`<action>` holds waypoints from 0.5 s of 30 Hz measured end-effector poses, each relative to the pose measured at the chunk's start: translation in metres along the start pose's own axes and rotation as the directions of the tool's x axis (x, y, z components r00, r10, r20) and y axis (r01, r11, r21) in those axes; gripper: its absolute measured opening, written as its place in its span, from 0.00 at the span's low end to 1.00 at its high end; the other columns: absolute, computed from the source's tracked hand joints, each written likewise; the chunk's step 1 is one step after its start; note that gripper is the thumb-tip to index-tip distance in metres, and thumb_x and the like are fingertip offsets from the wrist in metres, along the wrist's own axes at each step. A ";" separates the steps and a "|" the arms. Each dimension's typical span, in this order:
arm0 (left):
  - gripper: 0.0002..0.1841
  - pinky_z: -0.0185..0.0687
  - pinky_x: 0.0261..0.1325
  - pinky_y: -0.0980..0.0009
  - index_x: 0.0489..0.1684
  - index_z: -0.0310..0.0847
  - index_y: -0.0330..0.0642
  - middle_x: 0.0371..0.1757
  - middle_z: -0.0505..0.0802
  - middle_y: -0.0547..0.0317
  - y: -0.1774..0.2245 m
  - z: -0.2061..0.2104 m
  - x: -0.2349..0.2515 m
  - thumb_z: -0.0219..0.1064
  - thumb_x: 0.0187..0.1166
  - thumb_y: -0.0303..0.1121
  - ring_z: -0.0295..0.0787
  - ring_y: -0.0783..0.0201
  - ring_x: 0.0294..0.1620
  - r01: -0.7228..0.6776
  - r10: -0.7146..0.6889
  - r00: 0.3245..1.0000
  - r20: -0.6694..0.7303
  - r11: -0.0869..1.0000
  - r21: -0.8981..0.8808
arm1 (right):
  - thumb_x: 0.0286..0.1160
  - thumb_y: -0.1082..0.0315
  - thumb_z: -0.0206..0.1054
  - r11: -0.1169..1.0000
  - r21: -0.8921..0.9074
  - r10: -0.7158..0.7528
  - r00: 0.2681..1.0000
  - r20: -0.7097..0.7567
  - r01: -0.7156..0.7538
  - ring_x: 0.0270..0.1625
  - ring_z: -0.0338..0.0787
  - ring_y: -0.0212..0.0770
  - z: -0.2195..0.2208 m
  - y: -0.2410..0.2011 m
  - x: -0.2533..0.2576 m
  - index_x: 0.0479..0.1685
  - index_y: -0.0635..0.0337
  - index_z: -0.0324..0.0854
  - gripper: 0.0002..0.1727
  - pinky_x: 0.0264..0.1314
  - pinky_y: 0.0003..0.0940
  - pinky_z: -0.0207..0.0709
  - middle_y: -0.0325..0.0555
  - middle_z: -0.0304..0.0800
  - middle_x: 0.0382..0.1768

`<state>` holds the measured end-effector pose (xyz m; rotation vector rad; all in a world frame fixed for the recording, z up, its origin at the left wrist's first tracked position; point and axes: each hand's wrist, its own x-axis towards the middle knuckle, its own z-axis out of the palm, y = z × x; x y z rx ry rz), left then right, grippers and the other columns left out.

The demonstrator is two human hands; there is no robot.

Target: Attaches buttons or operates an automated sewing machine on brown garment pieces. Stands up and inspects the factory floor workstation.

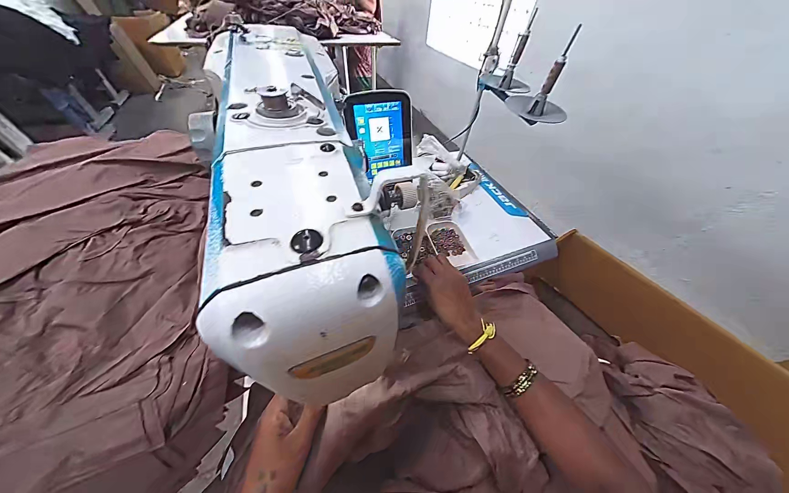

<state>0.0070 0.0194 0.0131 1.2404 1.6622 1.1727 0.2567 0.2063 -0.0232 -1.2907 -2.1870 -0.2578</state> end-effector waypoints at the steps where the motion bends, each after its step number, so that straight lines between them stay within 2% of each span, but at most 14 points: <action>1: 0.12 0.82 0.55 0.81 0.53 0.81 0.27 0.41 0.91 0.60 -0.008 -0.001 0.001 0.65 0.78 0.27 0.86 0.83 0.44 -0.017 0.018 1.000 0.003 1.000 -0.019 | 0.78 0.69 0.67 0.999 0.034 -0.017 0.999 -0.030 0.018 0.50 0.93 0.56 0.002 0.004 -0.002 0.38 0.62 0.90 0.08 0.48 0.46 0.88 0.55 0.93 0.44; 4: 0.11 0.82 0.54 0.83 0.53 0.80 0.27 0.40 0.90 0.62 -0.012 -0.001 0.003 0.64 0.77 0.25 0.85 0.86 0.43 -0.035 0.035 0.999 -0.011 0.998 -0.044 | 0.77 0.65 0.69 0.984 0.175 -0.018 0.996 -0.090 0.034 0.49 0.93 0.54 0.002 0.016 -0.005 0.37 0.60 0.91 0.09 0.51 0.44 0.87 0.52 0.93 0.42; 6: 0.12 0.82 0.56 0.84 0.54 0.81 0.28 0.42 0.91 0.61 -0.010 0.001 0.005 0.66 0.76 0.26 0.86 0.86 0.46 -0.033 0.032 0.999 -0.026 0.999 -0.030 | 0.77 0.63 0.69 0.957 0.286 0.071 0.992 -0.105 -0.038 0.48 0.93 0.51 -0.004 0.016 -0.006 0.39 0.61 0.92 0.10 0.53 0.43 0.86 0.52 0.95 0.41; 8: 0.17 0.81 0.63 0.75 0.57 0.83 0.28 0.49 0.92 0.54 -0.012 0.003 0.007 0.67 0.76 0.31 0.87 0.78 0.52 -0.047 0.049 0.998 -0.045 0.998 0.047 | 0.77 0.63 0.70 0.901 0.407 0.188 0.981 -0.051 -0.151 0.44 0.94 0.47 -0.021 0.003 -0.005 0.42 0.63 0.92 0.11 0.52 0.43 0.87 0.52 0.95 0.40; 10: 0.17 0.82 0.62 0.64 0.53 0.86 0.31 0.46 0.93 0.52 -0.015 0.007 0.010 0.66 0.76 0.37 0.89 0.70 0.51 -0.029 0.038 0.996 -0.082 0.993 0.112 | 0.74 0.65 0.72 0.863 0.468 0.223 0.975 -0.018 -0.189 0.37 0.92 0.44 -0.040 -0.021 0.001 0.40 0.67 0.91 0.11 0.45 0.41 0.86 0.52 0.93 0.35; 11: 0.15 0.83 0.56 0.67 0.47 0.88 0.32 0.41 0.93 0.55 -0.014 0.009 0.010 0.66 0.77 0.36 0.89 0.72 0.46 -0.040 0.052 0.994 -0.100 0.991 0.125 | 0.72 0.65 0.73 0.864 0.470 0.212 0.977 -0.019 -0.178 0.34 0.91 0.43 -0.050 -0.033 0.004 0.38 0.67 0.90 0.11 0.42 0.41 0.84 0.51 0.93 0.32; 12: 0.12 0.82 0.44 0.75 0.36 0.88 0.35 0.31 0.90 0.63 -0.013 0.012 0.006 0.65 0.77 0.36 0.86 0.79 0.35 -0.096 0.116 0.985 -0.126 0.983 0.159 | 0.71 0.65 0.74 0.882 0.451 0.173 0.984 -0.033 -0.140 0.32 0.91 0.43 -0.058 -0.043 0.006 0.36 0.67 0.89 0.11 0.40 0.42 0.83 0.51 0.92 0.30; 13: 0.13 0.74 0.30 0.81 0.23 0.84 0.39 0.19 0.83 0.68 -0.014 0.015 -0.001 0.64 0.76 0.36 0.78 0.82 0.23 -0.216 0.251 0.957 -0.145 0.951 0.221 | 0.70 0.65 0.73 0.906 0.418 0.108 0.992 -0.064 -0.071 0.31 0.91 0.44 -0.065 -0.053 0.005 0.33 0.66 0.89 0.11 0.38 0.42 0.83 0.50 0.92 0.28; 14: 0.18 0.67 0.21 0.78 0.15 0.79 0.39 0.12 0.77 0.65 -0.013 0.014 -0.010 0.64 0.76 0.38 0.73 0.77 0.15 -0.368 0.410 0.906 -0.110 0.888 0.277 | 0.69 0.65 0.73 0.925 0.378 0.016 0.993 -0.117 0.030 0.31 0.92 0.45 -0.069 -0.061 0.003 0.30 0.66 0.88 0.11 0.35 0.41 0.83 0.51 0.92 0.27; 15: 0.21 0.66 0.18 0.76 0.14 0.76 0.40 0.10 0.75 0.62 -0.013 0.009 -0.021 0.63 0.80 0.41 0.72 0.73 0.12 -0.509 0.540 0.841 -0.023 0.806 0.302 | 0.71 0.64 0.70 0.931 0.324 -0.112 0.976 -0.186 0.168 0.31 0.92 0.45 -0.071 -0.068 -0.002 0.28 0.64 0.87 0.11 0.34 0.39 0.84 0.51 0.91 0.26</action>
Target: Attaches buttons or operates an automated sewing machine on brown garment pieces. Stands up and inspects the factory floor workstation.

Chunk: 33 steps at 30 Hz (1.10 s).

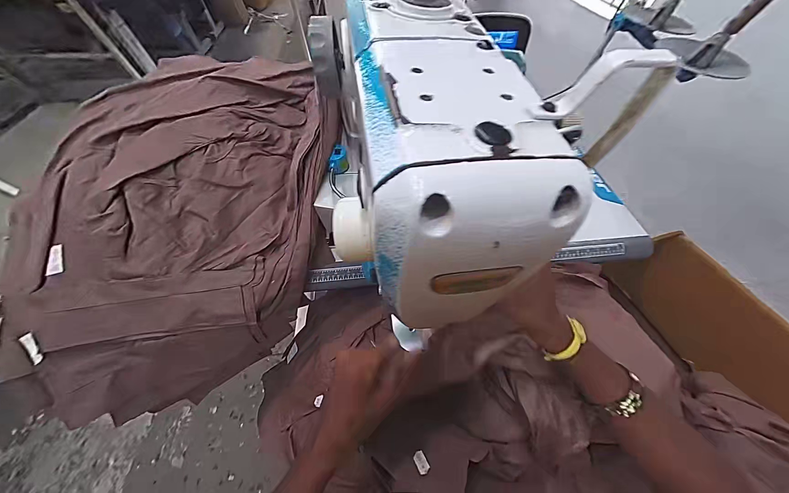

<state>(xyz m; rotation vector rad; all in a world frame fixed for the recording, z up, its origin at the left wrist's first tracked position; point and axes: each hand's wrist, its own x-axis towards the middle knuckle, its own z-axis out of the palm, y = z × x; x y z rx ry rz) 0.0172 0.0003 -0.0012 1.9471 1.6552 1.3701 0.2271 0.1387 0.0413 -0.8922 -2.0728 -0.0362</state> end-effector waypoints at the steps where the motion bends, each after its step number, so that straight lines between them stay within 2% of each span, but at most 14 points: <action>1: 0.22 0.66 0.16 0.75 0.15 0.75 0.42 0.09 0.74 0.60 0.003 -0.005 -0.006 0.62 0.84 0.43 0.72 0.71 0.11 -0.122 0.122 0.991 0.049 0.993 -0.007 | 0.77 0.62 0.66 0.987 -0.026 -0.157 0.988 -0.006 0.157 0.32 0.92 0.45 0.002 -0.008 -0.006 0.28 0.61 0.85 0.14 0.35 0.38 0.84 0.50 0.90 0.26; 4: 0.21 0.63 0.16 0.79 0.20 0.74 0.43 0.11 0.74 0.61 0.000 -0.004 -0.013 0.62 0.85 0.45 0.70 0.73 0.12 -0.192 0.200 0.975 0.096 0.978 -0.086 | 0.83 0.64 0.59 0.903 0.006 -0.429 0.901 0.057 0.430 0.33 0.90 0.42 0.014 -0.033 -0.020 0.25 0.53 0.84 0.16 0.40 0.34 0.82 0.43 0.87 0.22; 6: 0.18 0.67 0.21 0.84 0.26 0.78 0.40 0.15 0.80 0.60 -0.001 -0.007 -0.011 0.65 0.84 0.43 0.74 0.77 0.16 -0.148 0.162 0.983 0.087 0.977 -0.155 | 0.77 0.65 0.64 0.922 0.040 -0.386 0.918 0.092 0.384 0.39 0.94 0.43 0.015 -0.039 -0.015 0.22 0.54 0.85 0.13 0.45 0.35 0.84 0.46 0.93 0.27; 8: 0.17 0.74 0.27 0.87 0.32 0.82 0.40 0.20 0.86 0.62 -0.002 -0.022 -0.008 0.66 0.84 0.45 0.80 0.82 0.22 -0.079 0.093 0.994 0.060 0.974 -0.212 | 0.77 0.61 0.66 0.940 0.270 -0.262 0.949 0.176 0.210 0.43 0.93 0.37 0.009 -0.039 -0.016 0.29 0.58 0.86 0.12 0.49 0.29 0.84 0.46 0.94 0.32; 9: 0.16 0.77 0.32 0.88 0.33 0.83 0.43 0.24 0.88 0.66 -0.006 -0.036 -0.007 0.66 0.84 0.47 0.82 0.85 0.26 -0.028 0.037 0.998 0.041 0.977 -0.214 | 0.85 0.56 0.63 0.898 0.436 -0.203 0.935 0.290 0.059 0.44 0.91 0.32 0.002 -0.037 -0.020 0.38 0.60 0.86 0.16 0.53 0.25 0.82 0.44 0.92 0.35; 11: 0.14 0.81 0.41 0.89 0.34 0.87 0.48 0.31 0.92 0.77 -0.024 -0.070 -0.003 0.68 0.81 0.48 0.85 0.91 0.34 0.113 -0.114 0.993 0.005 0.974 -0.195 | 0.86 0.49 0.62 0.825 0.532 -0.103 0.877 0.469 -0.188 0.40 0.86 0.29 -0.006 -0.034 -0.028 0.44 0.59 0.82 0.20 0.48 0.27 0.78 0.41 0.88 0.34; 13: 0.12 0.79 0.36 0.89 0.34 0.88 0.51 0.30 0.90 0.83 -0.052 -0.096 0.001 0.70 0.79 0.48 0.83 0.91 0.31 0.286 -0.284 0.958 0.036 0.945 -0.157 | 0.79 0.53 0.68 0.846 0.421 0.077 0.857 0.510 -0.327 0.35 0.86 0.28 -0.005 -0.030 -0.029 0.44 0.61 0.82 0.17 0.42 0.29 0.81 0.39 0.88 0.31; 15: 0.13 0.76 0.34 0.88 0.34 0.88 0.49 0.28 0.88 0.80 -0.075 -0.101 0.000 0.70 0.77 0.48 0.81 0.90 0.28 0.382 -0.378 0.924 0.060 0.921 -0.077 | 0.73 0.53 0.71 0.844 0.320 0.219 0.822 0.526 -0.430 0.36 0.84 0.23 0.003 -0.029 -0.022 0.47 0.62 0.81 0.19 0.41 0.24 0.78 0.36 0.86 0.32; 18: 0.15 0.74 0.33 0.87 0.33 0.88 0.47 0.27 0.87 0.79 -0.089 -0.095 -0.004 0.69 0.77 0.50 0.79 0.89 0.27 0.397 -0.396 0.917 0.049 0.918 -0.019 | 0.63 0.54 0.78 0.813 0.232 0.344 0.761 0.549 -0.535 0.36 0.86 0.36 0.017 -0.037 -0.013 0.48 0.67 0.85 0.25 0.43 0.40 0.80 0.44 0.88 0.31; 23: 0.15 0.75 0.32 0.86 0.34 0.88 0.47 0.27 0.87 0.78 -0.090 -0.090 -0.009 0.69 0.77 0.48 0.79 0.88 0.27 0.406 -0.405 0.914 0.030 0.912 -0.049 | 0.65 0.59 0.77 0.778 0.246 0.346 0.720 0.602 -0.579 0.33 0.81 0.29 0.013 -0.037 -0.008 0.44 0.65 0.83 0.19 0.40 0.31 0.76 0.37 0.82 0.27; 25: 0.15 0.76 0.33 0.86 0.35 0.88 0.47 0.28 0.88 0.78 -0.086 -0.088 -0.003 0.68 0.78 0.49 0.80 0.89 0.27 0.378 -0.378 0.926 0.018 0.925 -0.038 | 0.66 0.61 0.76 0.773 0.312 0.316 0.761 0.567 -0.553 0.31 0.79 0.19 0.005 -0.030 -0.009 0.47 0.63 0.81 0.17 0.38 0.20 0.75 0.31 0.81 0.27; 29: 0.19 0.72 0.31 0.86 0.35 0.89 0.47 0.26 0.88 0.77 -0.072 -0.081 0.011 0.67 0.78 0.54 0.77 0.90 0.25 0.301 -0.301 0.954 -0.002 0.952 0.049 | 0.75 0.58 0.69 0.838 0.288 0.295 0.829 0.475 -0.463 0.26 0.73 0.15 -0.007 -0.010 -0.018 0.51 0.61 0.79 0.16 0.32 0.15 0.70 0.26 0.76 0.24; 30: 0.20 0.70 0.30 0.86 0.34 0.89 0.47 0.25 0.87 0.77 -0.071 -0.079 0.014 0.66 0.78 0.55 0.76 0.90 0.24 0.280 -0.281 0.960 0.000 0.957 0.071 | 0.76 0.56 0.69 0.865 0.242 0.293 0.835 0.467 -0.439 0.25 0.73 0.18 -0.008 -0.007 -0.020 0.51 0.60 0.79 0.17 0.31 0.18 0.70 0.27 0.75 0.23; 33: 0.22 0.72 0.30 0.81 0.35 0.90 0.47 0.25 0.89 0.73 -0.076 -0.075 0.015 0.64 0.79 0.57 0.78 0.85 0.24 0.228 -0.233 0.972 0.013 0.960 0.161 | 0.77 0.56 0.68 0.929 0.076 0.296 0.852 0.432 -0.361 0.27 0.82 0.39 -0.015 0.006 -0.023 0.54 0.65 0.82 0.20 0.33 0.41 0.77 0.41 0.83 0.24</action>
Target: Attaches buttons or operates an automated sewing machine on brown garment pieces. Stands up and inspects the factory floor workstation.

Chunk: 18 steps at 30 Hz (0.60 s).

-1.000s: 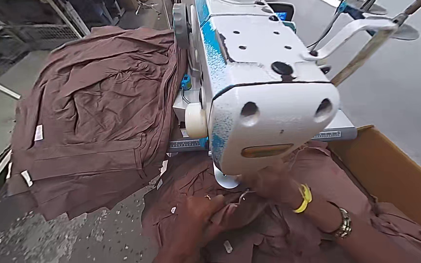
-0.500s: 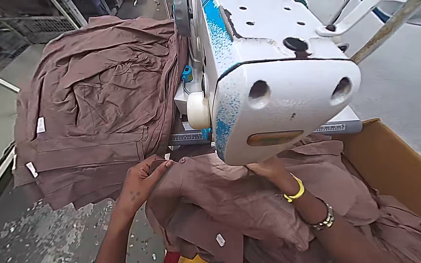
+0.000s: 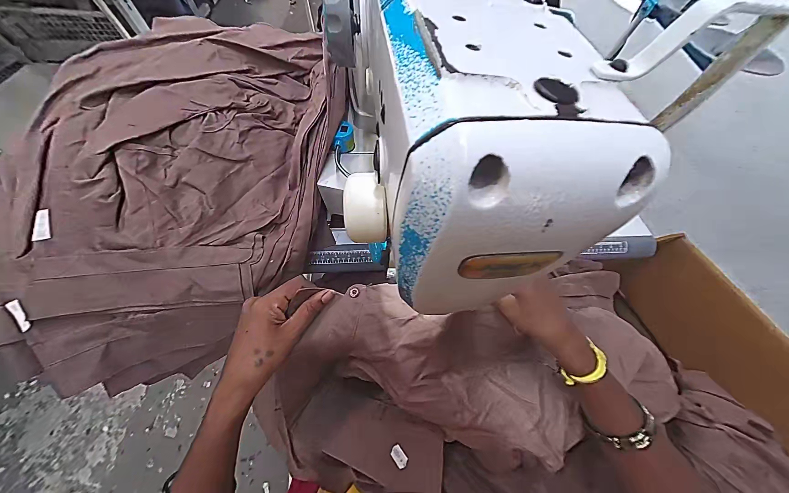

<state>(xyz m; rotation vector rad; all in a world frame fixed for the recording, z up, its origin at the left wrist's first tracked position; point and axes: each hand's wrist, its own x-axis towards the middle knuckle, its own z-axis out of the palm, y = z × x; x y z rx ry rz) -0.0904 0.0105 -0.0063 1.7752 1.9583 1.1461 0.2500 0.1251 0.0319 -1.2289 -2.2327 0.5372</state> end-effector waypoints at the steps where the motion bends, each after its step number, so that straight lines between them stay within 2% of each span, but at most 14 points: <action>1: 0.23 0.74 0.29 0.74 0.35 0.90 0.46 0.24 0.89 0.67 0.000 0.002 -0.001 0.62 0.80 0.57 0.81 0.78 0.23 -0.039 0.040 0.999 -0.018 0.996 0.081 | 0.78 0.58 0.68 0.997 -0.073 0.019 1.000 -0.018 -0.021 0.30 0.86 0.47 -0.004 0.008 0.002 0.55 0.66 0.83 0.19 0.36 0.50 0.79 0.47 0.86 0.27; 2: 0.24 0.77 0.29 0.62 0.36 0.90 0.43 0.24 0.90 0.58 0.001 0.006 -0.002 0.61 0.81 0.56 0.86 0.65 0.24 -0.093 0.103 0.994 -0.044 0.979 0.179 | 0.78 0.61 0.68 0.987 -0.153 0.036 0.998 -0.054 -0.044 0.36 0.89 0.56 -0.008 0.018 0.005 0.55 0.67 0.85 0.17 0.41 0.58 0.80 0.54 0.89 0.31; 3: 0.23 0.81 0.32 0.48 0.40 0.90 0.38 0.29 0.93 0.49 0.004 0.010 -0.003 0.61 0.82 0.52 0.91 0.50 0.29 -0.162 0.184 0.981 -0.058 0.951 0.263 | 0.79 0.65 0.67 0.970 -0.228 0.062 0.994 -0.088 -0.081 0.45 0.91 0.64 -0.012 0.027 0.008 0.54 0.67 0.87 0.15 0.49 0.63 0.80 0.62 0.91 0.39; 4: 0.22 0.85 0.45 0.41 0.49 0.89 0.38 0.43 0.94 0.44 0.008 0.015 -0.003 0.61 0.83 0.49 0.93 0.41 0.44 -0.222 0.248 0.968 -0.041 0.920 0.324 | 0.79 0.67 0.67 0.953 -0.291 0.050 0.989 -0.141 -0.090 0.50 0.91 0.67 -0.013 0.037 0.012 0.50 0.67 0.89 0.12 0.52 0.65 0.80 0.64 0.92 0.43; 5: 0.21 0.80 0.63 0.37 0.59 0.87 0.40 0.58 0.92 0.42 0.013 0.022 -0.003 0.60 0.84 0.47 0.89 0.37 0.62 -0.277 0.298 0.955 -0.013 0.902 0.331 | 0.79 0.68 0.66 0.943 -0.324 0.023 0.983 -0.183 -0.082 0.51 0.91 0.67 -0.011 0.046 0.016 0.48 0.66 0.91 0.11 0.54 0.64 0.81 0.64 0.92 0.44; 6: 0.22 0.70 0.76 0.35 0.65 0.84 0.39 0.69 0.88 0.41 0.019 0.030 -0.002 0.57 0.86 0.45 0.80 0.35 0.75 -0.327 0.340 0.940 0.008 0.898 0.294 | 0.80 0.68 0.66 0.934 -0.352 -0.010 0.979 -0.205 -0.064 0.52 0.91 0.67 -0.008 0.050 0.019 0.48 0.66 0.91 0.12 0.54 0.63 0.82 0.64 0.91 0.45; 7: 0.23 0.62 0.82 0.35 0.69 0.83 0.38 0.74 0.85 0.41 0.027 0.038 -0.002 0.53 0.89 0.44 0.74 0.37 0.81 -0.353 0.360 0.933 0.015 0.904 0.241 | 0.81 0.67 0.66 0.927 -0.373 -0.050 0.976 -0.213 -0.034 0.52 0.91 0.67 -0.004 0.050 0.024 0.49 0.66 0.91 0.12 0.54 0.63 0.82 0.65 0.91 0.45; 8: 0.24 0.60 0.85 0.39 0.69 0.83 0.37 0.74 0.86 0.42 0.037 0.047 -0.003 0.50 0.91 0.44 0.75 0.41 0.82 -0.336 0.339 0.941 0.011 0.925 0.178 | 0.81 0.66 0.66 0.922 -0.386 -0.077 0.975 -0.206 -0.008 0.53 0.90 0.68 0.000 0.047 0.028 0.51 0.66 0.91 0.13 0.54 0.63 0.82 0.65 0.91 0.46; 9: 0.25 0.64 0.84 0.45 0.68 0.83 0.34 0.71 0.88 0.44 0.048 0.053 -0.005 0.47 0.91 0.43 0.79 0.47 0.79 -0.286 0.287 0.958 0.010 0.951 0.114 | 0.81 0.66 0.67 0.919 -0.395 -0.096 0.976 -0.194 0.012 0.54 0.90 0.68 0.005 0.045 0.033 0.52 0.67 0.91 0.14 0.54 0.62 0.82 0.65 0.91 0.47; 11: 0.27 0.75 0.76 0.54 0.68 0.80 0.29 0.65 0.89 0.40 0.066 0.061 -0.004 0.45 0.91 0.43 0.85 0.50 0.71 -0.144 0.143 0.988 0.052 0.990 0.010 | 0.81 0.67 0.67 0.914 -0.403 -0.122 0.977 -0.173 0.043 0.55 0.89 0.68 0.013 0.043 0.041 0.56 0.67 0.90 0.15 0.54 0.61 0.81 0.66 0.89 0.49; 13: 0.28 0.78 0.70 0.54 0.70 0.77 0.26 0.61 0.88 0.38 0.073 0.065 -0.002 0.45 0.90 0.43 0.86 0.50 0.66 -0.016 0.020 0.995 0.094 0.999 -0.043 | 0.80 0.69 0.66 0.903 -0.422 -0.156 0.974 -0.166 0.072 0.54 0.90 0.68 0.017 0.047 0.047 0.57 0.68 0.89 0.15 0.53 0.60 0.82 0.67 0.89 0.49; 16: 0.29 0.80 0.65 0.53 0.75 0.72 0.28 0.55 0.90 0.43 0.077 0.070 -0.003 0.50 0.86 0.44 0.87 0.53 0.59 0.127 -0.118 0.986 0.117 0.989 -0.080 | 0.77 0.73 0.65 0.898 -0.426 -0.218 0.953 -0.209 0.112 0.50 0.91 0.65 0.021 0.056 0.045 0.49 0.68 0.91 0.11 0.50 0.56 0.84 0.64 0.90 0.44; 18: 0.30 0.80 0.61 0.54 0.75 0.72 0.29 0.49 0.90 0.48 0.077 0.075 -0.006 0.52 0.84 0.45 0.87 0.56 0.53 0.158 -0.148 0.984 0.095 0.982 -0.105 | 0.77 0.71 0.67 0.915 -0.382 -0.249 0.927 -0.282 0.129 0.48 0.92 0.63 0.023 0.065 0.042 0.43 0.67 0.91 0.10 0.50 0.53 0.85 0.62 0.91 0.43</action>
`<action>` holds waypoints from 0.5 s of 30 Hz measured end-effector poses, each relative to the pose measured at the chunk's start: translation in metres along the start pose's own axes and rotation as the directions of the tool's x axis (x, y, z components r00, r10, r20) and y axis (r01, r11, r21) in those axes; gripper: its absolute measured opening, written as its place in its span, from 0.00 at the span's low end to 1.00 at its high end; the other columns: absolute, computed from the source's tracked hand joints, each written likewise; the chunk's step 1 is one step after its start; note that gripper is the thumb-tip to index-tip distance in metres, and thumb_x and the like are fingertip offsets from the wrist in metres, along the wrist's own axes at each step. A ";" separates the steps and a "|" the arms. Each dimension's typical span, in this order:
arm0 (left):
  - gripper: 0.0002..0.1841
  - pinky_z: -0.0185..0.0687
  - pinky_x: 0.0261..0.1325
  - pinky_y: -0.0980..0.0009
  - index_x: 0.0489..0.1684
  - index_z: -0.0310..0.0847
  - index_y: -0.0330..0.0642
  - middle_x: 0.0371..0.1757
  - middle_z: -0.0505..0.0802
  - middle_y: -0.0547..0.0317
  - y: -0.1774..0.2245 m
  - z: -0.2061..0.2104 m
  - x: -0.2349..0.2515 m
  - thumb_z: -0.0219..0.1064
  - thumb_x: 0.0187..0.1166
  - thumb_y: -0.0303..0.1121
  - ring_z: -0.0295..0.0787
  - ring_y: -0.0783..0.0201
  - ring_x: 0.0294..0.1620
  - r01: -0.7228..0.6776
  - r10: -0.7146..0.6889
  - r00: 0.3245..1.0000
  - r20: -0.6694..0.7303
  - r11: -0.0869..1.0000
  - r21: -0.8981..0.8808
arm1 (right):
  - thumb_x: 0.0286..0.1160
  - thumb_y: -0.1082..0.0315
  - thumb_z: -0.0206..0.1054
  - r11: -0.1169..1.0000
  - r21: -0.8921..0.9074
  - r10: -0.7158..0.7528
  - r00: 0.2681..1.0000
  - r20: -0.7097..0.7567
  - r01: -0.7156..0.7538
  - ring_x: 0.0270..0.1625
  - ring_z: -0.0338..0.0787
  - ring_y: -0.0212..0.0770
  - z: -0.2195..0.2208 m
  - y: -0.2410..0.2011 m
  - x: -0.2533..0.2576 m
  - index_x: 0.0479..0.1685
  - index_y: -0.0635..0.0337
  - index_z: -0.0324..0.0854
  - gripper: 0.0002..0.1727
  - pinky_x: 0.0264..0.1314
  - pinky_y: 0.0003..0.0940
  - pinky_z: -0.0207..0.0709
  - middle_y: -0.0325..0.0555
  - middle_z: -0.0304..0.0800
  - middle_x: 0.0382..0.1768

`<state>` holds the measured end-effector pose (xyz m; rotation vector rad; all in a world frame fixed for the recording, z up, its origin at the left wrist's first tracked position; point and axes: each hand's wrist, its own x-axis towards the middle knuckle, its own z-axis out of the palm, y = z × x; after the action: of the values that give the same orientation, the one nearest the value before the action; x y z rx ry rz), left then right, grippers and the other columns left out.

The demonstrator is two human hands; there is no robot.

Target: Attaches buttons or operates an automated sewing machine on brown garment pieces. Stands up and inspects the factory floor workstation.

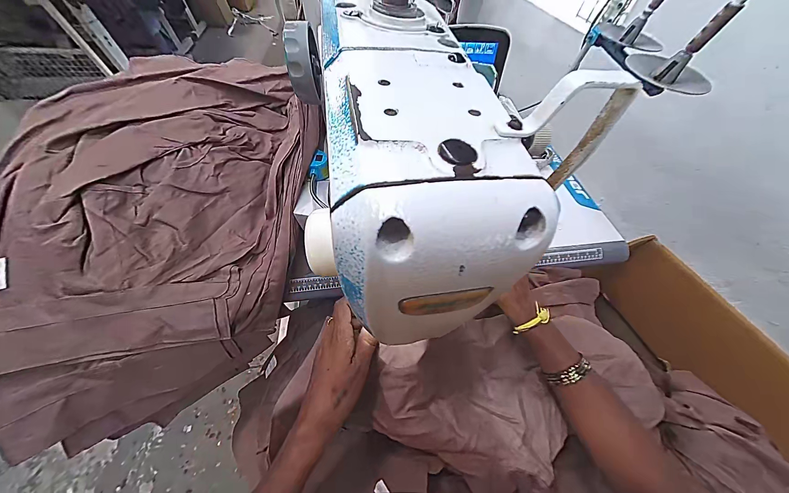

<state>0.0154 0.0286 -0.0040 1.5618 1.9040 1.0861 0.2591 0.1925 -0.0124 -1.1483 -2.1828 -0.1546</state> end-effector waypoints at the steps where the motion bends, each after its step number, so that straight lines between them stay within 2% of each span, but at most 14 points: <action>1: 0.30 0.81 0.61 0.55 0.76 0.71 0.29 0.48 0.90 0.49 0.000 0.001 -0.001 0.52 0.83 0.45 0.87 0.57 0.53 0.013 -0.013 1.000 -0.004 1.000 -0.013 | 0.77 0.68 0.68 0.999 0.036 0.010 0.999 -0.032 -0.009 0.48 0.93 0.62 0.002 0.004 -0.002 0.42 0.66 0.91 0.10 0.51 0.53 0.86 0.62 0.92 0.43; 5: 0.28 0.83 0.59 0.57 0.75 0.70 0.30 0.48 0.90 0.49 0.004 -0.001 0.002 0.58 0.82 0.41 0.88 0.59 0.51 0.068 -0.067 0.998 0.006 0.997 -0.031 | 0.77 0.67 0.69 0.982 0.170 0.090 0.996 -0.017 -0.085 0.50 0.92 0.62 -0.007 0.009 -0.002 0.43 0.67 0.92 0.11 0.55 0.55 0.84 0.63 0.92 0.46; 10: 0.25 0.83 0.54 0.59 0.71 0.72 0.31 0.45 0.90 0.51 0.007 -0.001 0.005 0.58 0.82 0.40 0.88 0.61 0.47 0.082 -0.082 0.997 0.001 0.995 -0.048 | 0.76 0.67 0.71 0.992 0.055 0.116 0.993 0.004 -0.116 0.40 0.92 0.64 -0.014 0.013 0.010 0.36 0.70 0.88 0.11 0.41 0.59 0.83 0.63 0.89 0.33; 11: 0.24 0.83 0.54 0.57 0.69 0.73 0.31 0.45 0.90 0.50 0.006 -0.003 0.004 0.58 0.83 0.41 0.88 0.60 0.47 0.074 -0.074 0.997 0.006 0.997 -0.037 | 0.76 0.68 0.71 0.987 0.067 0.144 0.989 0.015 -0.145 0.41 0.92 0.66 -0.016 0.011 0.011 0.37 0.71 0.88 0.10 0.43 0.62 0.82 0.64 0.89 0.34; 12: 0.21 0.83 0.50 0.56 0.64 0.76 0.32 0.41 0.90 0.50 0.006 -0.006 0.002 0.58 0.84 0.42 0.89 0.59 0.44 0.052 -0.052 0.999 0.007 0.999 -0.011 | 0.76 0.69 0.71 0.978 0.100 0.183 0.983 0.026 -0.185 0.43 0.92 0.67 -0.020 0.007 0.012 0.39 0.71 0.88 0.10 0.47 0.64 0.81 0.66 0.90 0.36; 13: 0.19 0.83 0.41 0.54 0.52 0.81 0.33 0.33 0.89 0.51 0.005 -0.008 -0.002 0.58 0.83 0.43 0.88 0.57 0.36 -0.003 0.003 1.000 -0.006 1.000 0.024 | 0.77 0.69 0.70 0.970 0.133 0.203 0.979 0.027 -0.204 0.44 0.92 0.66 -0.025 0.001 0.012 0.41 0.71 0.88 0.10 0.49 0.64 0.81 0.66 0.90 0.38; 14: 0.17 0.80 0.29 0.56 0.38 0.83 0.37 0.23 0.86 0.54 0.002 -0.011 -0.008 0.59 0.81 0.43 0.85 0.58 0.25 -0.109 0.110 0.994 -0.027 0.993 0.049 | 0.78 0.68 0.69 0.969 0.162 0.187 0.982 0.019 -0.188 0.43 0.92 0.63 -0.033 -0.011 0.011 0.42 0.71 0.88 0.11 0.49 0.62 0.82 0.64 0.90 0.38; 15: 0.17 0.77 0.21 0.62 0.29 0.83 0.40 0.17 0.83 0.59 0.001 -0.015 -0.017 0.60 0.81 0.44 0.81 0.63 0.18 -0.238 0.239 0.971 -0.023 0.970 0.042 | 0.78 0.67 0.68 0.978 0.176 0.115 0.993 -0.014 -0.111 0.41 0.93 0.59 -0.041 -0.026 0.010 0.40 0.71 0.89 0.12 0.47 0.57 0.84 0.62 0.92 0.37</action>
<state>0.0091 0.0082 0.0034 1.8435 1.7983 1.1805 0.2554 0.1682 0.0300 -1.1606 -2.0587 0.0716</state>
